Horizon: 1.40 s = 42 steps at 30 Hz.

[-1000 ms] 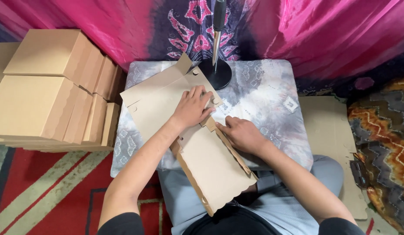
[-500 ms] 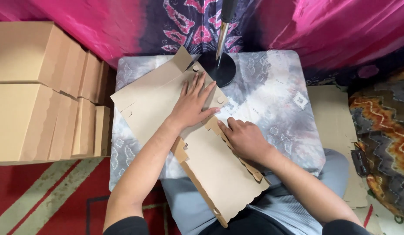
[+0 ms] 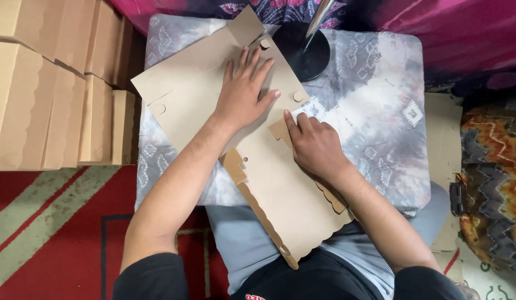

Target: Manually folding and assembling a cardboard box from a flat pre-cut sheet.

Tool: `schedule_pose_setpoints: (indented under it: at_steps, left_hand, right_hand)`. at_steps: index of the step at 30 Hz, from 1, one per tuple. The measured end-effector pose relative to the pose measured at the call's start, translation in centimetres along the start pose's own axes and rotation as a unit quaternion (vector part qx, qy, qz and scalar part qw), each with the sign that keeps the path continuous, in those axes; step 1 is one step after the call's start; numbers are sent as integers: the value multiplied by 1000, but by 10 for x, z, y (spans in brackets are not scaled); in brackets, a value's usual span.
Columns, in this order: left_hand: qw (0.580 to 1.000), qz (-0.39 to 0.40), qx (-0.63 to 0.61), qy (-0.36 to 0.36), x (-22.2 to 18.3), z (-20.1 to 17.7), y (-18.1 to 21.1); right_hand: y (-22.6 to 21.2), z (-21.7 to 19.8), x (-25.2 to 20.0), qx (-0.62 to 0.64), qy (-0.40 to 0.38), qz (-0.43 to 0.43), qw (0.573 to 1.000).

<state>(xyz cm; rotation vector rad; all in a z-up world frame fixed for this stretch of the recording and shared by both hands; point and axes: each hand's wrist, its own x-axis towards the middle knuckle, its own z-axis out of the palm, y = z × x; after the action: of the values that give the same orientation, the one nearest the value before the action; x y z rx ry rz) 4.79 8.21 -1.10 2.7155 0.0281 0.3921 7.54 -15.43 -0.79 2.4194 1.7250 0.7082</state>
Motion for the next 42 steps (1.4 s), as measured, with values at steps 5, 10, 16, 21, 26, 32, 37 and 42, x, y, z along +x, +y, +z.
schedule_pose_setpoints:
  at_steps: [5,10,16,21,26,32,37,42]
  left_hand:
    - [1000,-20,3,16,0,0,-6]
    - [999,-28,-13,8,0,-3,-3]
    - [999,-28,-16,6,-1,-1,-4]
    - [1000,-28,-10,-5,-1,-2,-4]
    - [1000,-16,1,3,-2,3,-6]
    - [1000,-18,5,-3,-2,3,-6]
    - [1000,-12,-8,1,-4,-2,-6]
    - [1000,-21,-13,-12,-3,-5,-3]
  right_hand:
    - [-2,-16,-20,38,-12,21,999]
    - [-5,-40,-39,79,-9,37,996]
    - [-9,-57,-58,149,-52,53,986]
    - [-2,-49,-77,190,-107,39,975]
    - [-1,-46,-66,189,-177,28,965]
    - [2,-49,-44,257,-178,15,950]
    - [0,-39,-40,239,-145,3,960]
    - [3,-35,-32,221,-186,-18,957]
